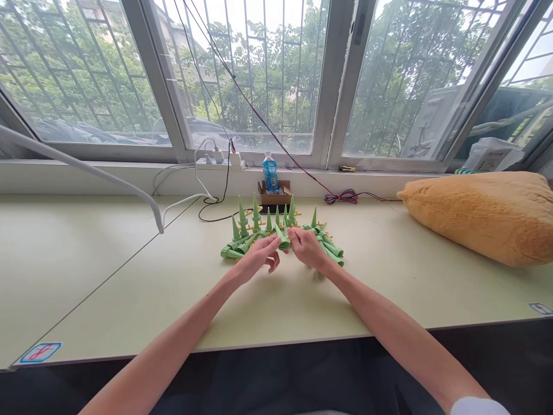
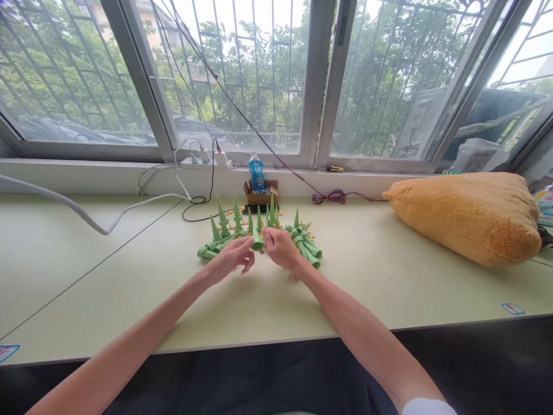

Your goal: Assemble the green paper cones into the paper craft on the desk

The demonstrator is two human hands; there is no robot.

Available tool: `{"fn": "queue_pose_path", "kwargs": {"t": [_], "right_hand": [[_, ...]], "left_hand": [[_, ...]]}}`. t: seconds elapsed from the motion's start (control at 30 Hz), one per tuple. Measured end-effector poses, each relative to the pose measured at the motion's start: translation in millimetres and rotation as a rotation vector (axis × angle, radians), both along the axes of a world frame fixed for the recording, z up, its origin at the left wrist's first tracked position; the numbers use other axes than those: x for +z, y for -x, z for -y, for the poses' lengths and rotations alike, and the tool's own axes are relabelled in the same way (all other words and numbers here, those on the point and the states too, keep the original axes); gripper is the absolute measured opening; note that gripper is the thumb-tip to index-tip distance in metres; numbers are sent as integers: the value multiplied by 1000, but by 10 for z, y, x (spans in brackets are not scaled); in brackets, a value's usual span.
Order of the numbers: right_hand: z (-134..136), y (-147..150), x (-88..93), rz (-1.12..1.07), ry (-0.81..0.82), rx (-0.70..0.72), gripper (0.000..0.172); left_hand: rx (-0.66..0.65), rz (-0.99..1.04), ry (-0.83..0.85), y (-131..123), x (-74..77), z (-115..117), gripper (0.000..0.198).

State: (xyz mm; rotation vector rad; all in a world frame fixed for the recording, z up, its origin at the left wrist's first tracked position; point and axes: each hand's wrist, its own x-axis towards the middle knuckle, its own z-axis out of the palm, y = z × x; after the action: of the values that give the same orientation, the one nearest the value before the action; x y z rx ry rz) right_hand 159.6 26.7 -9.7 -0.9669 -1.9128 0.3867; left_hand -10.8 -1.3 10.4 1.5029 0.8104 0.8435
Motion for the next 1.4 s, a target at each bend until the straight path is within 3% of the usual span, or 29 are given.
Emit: {"fn": "queue_pose_path", "kwargs": {"t": [0.2,0.47,0.7,0.87,1.1,1.27,1.4], "right_hand": [[-16,-10,-9,47,-24,-27,42],[1,-12,8,62,12,-29,43],[24,-6,31,34,36,-27,46],[39,13,14,27,39,-13,43],[44,30,-16,72,28,20,37],[32,28,-25,62,9,17,35],[27,32,-38,57,17,37,35]], "left_hand": [[72,-108,-130,-8,14,34,36],[238,-298,-472,-19,-128,-13,25],[304,-293,-499,-9,-166,-74,26],[306,-266,-423,-20,-116,-47,29],[181,8,-2,-14,-12,-25,49],[159,180,185,-43,57,-6,35],[151,177,183,-45,66,2,35]]}}
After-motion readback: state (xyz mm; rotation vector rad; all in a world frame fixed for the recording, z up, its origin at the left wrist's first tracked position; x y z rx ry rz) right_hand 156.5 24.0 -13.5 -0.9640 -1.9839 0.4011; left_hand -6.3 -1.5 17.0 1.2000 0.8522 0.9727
